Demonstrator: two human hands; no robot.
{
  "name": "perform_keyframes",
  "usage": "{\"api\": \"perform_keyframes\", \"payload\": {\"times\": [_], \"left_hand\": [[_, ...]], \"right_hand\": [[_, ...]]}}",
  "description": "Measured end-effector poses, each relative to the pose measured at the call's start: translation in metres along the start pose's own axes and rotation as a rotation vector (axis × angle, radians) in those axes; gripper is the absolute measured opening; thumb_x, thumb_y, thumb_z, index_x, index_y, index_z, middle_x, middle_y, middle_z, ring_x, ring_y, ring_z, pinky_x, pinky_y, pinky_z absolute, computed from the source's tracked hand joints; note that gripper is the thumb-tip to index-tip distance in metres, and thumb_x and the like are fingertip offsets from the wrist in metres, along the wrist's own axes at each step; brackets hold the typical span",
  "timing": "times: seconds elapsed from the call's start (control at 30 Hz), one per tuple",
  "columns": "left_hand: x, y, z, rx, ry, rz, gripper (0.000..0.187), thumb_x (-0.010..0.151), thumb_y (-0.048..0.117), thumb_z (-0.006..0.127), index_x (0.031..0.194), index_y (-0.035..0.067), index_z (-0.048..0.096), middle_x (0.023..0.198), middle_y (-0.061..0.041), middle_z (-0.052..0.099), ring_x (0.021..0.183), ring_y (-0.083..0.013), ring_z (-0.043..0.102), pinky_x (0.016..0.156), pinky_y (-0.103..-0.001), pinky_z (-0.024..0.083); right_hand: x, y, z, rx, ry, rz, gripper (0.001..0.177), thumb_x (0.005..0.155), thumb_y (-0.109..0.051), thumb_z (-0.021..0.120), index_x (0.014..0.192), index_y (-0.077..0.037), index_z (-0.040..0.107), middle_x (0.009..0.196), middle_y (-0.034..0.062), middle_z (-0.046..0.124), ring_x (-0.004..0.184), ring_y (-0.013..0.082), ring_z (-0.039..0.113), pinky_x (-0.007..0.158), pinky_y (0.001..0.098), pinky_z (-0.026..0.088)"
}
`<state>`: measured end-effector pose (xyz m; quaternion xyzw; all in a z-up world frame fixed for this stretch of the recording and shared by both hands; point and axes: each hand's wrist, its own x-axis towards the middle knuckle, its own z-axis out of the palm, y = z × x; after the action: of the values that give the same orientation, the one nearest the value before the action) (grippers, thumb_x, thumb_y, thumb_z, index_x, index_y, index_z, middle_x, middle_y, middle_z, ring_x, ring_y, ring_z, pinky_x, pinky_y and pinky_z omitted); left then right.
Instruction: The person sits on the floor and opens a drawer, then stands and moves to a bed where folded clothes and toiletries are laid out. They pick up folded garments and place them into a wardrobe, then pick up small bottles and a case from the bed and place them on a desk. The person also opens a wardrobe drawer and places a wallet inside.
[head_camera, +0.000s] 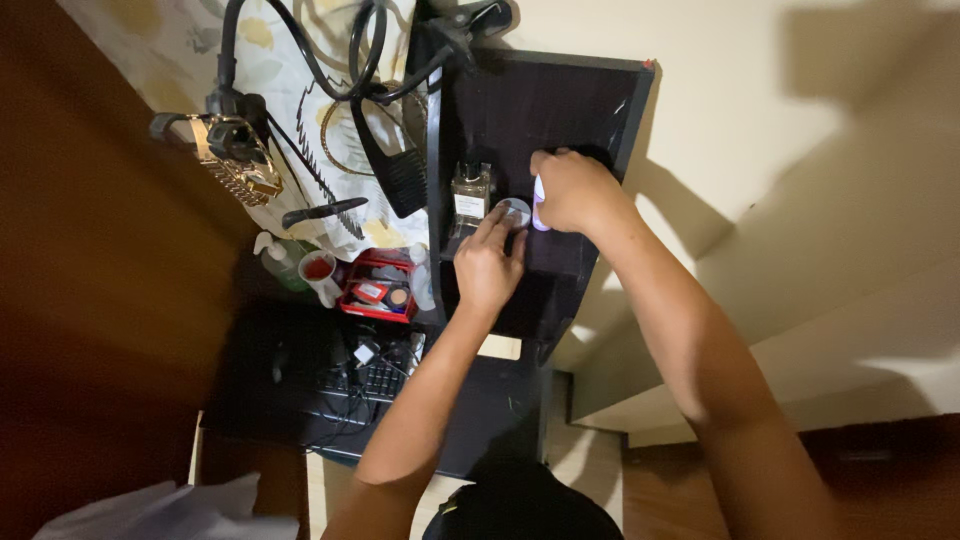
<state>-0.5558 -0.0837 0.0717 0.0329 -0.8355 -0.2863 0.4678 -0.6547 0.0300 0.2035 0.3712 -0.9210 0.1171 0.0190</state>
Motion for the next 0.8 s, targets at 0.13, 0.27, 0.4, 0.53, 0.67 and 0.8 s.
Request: {"api": "perform_keyframes", "payload": {"times": [0.13, 0.27, 0.4, 0.53, 0.67, 0.8], "left_hand": [[-0.001, 0.002, -0.001, -0.017, -0.002, -0.011, 0.027, 0.084, 0.014, 0.08, 0.109, 0.005, 0.076, 0.125, -0.011, 0.073, 0.094, -0.0334, 0.073, 0.085, -0.041, 0.059], [0.0, 0.002, -0.001, -0.014, 0.0, -0.016, 0.027, 0.084, 0.014, 0.08, 0.108, 0.004, 0.075, 0.125, -0.012, 0.072, 0.095, -0.0331, 0.073, 0.086, -0.041, 0.059], [0.001, 0.001, -0.002, -0.014, -0.011, -0.003, 0.028, 0.084, 0.013, 0.079, 0.109, 0.003, 0.074, 0.126, -0.013, 0.072, 0.097, -0.0344, 0.073, 0.087, -0.041, 0.058], [0.001, 0.003, -0.002, -0.018, 0.0, -0.043, 0.028, 0.084, 0.014, 0.079, 0.11, 0.004, 0.075, 0.127, -0.013, 0.071, 0.096, -0.0341, 0.074, 0.087, -0.041, 0.059], [0.003, 0.005, -0.004, -0.017, -0.007, -0.034, 0.032, 0.083, 0.013, 0.08, 0.113, 0.003, 0.075, 0.129, -0.015, 0.069, 0.099, -0.0348, 0.073, 0.088, -0.041, 0.058], [-0.003, 0.004, -0.01, -0.131, 0.024, -0.004, 0.029, 0.086, 0.01, 0.079, 0.114, 0.004, 0.075, 0.131, -0.016, 0.069, 0.104, -0.0348, 0.073, 0.09, -0.04, 0.058]], "right_hand": [[-0.007, -0.009, -0.004, -0.053, 0.051, 0.012, 0.054, 0.066, -0.01, 0.084, 0.116, -0.002, 0.066, 0.114, 0.0272, 0.066, 0.108, 0.0412, 0.066, 0.09, 0.0473, 0.055], [-0.017, -0.018, -0.019, -0.041, 0.08, 0.095, 0.061, 0.07, -0.013, 0.085, 0.125, -0.003, 0.062, 0.12, 0.0254, 0.062, 0.105, 0.043, 0.066, 0.088, 0.0485, 0.055], [-0.036, -0.022, -0.04, 0.066, 0.212, 0.093, 0.057, 0.074, -0.011, 0.085, 0.127, -0.004, 0.063, 0.12, 0.0218, 0.064, 0.104, 0.0423, 0.067, 0.087, 0.0482, 0.054], [-0.061, -0.024, -0.052, 0.413, 0.337, 0.109, 0.053, 0.079, -0.006, 0.084, 0.128, -0.003, 0.063, 0.118, 0.0187, 0.066, 0.105, 0.0295, 0.072, 0.085, 0.038, 0.059], [-0.102, -0.023, -0.034, 0.559, 0.381, 0.214, 0.056, 0.081, -0.006, 0.084, 0.132, -0.005, 0.063, 0.117, 0.0115, 0.066, 0.104, 0.0234, 0.07, 0.082, 0.0323, 0.059], [-0.146, -0.02, 0.023, 0.8, 0.604, 0.11, 0.054, 0.082, 0.002, 0.082, 0.132, 0.0, 0.063, 0.111, 0.0095, 0.066, 0.1, 0.0193, 0.066, 0.083, 0.0283, 0.061]]}}
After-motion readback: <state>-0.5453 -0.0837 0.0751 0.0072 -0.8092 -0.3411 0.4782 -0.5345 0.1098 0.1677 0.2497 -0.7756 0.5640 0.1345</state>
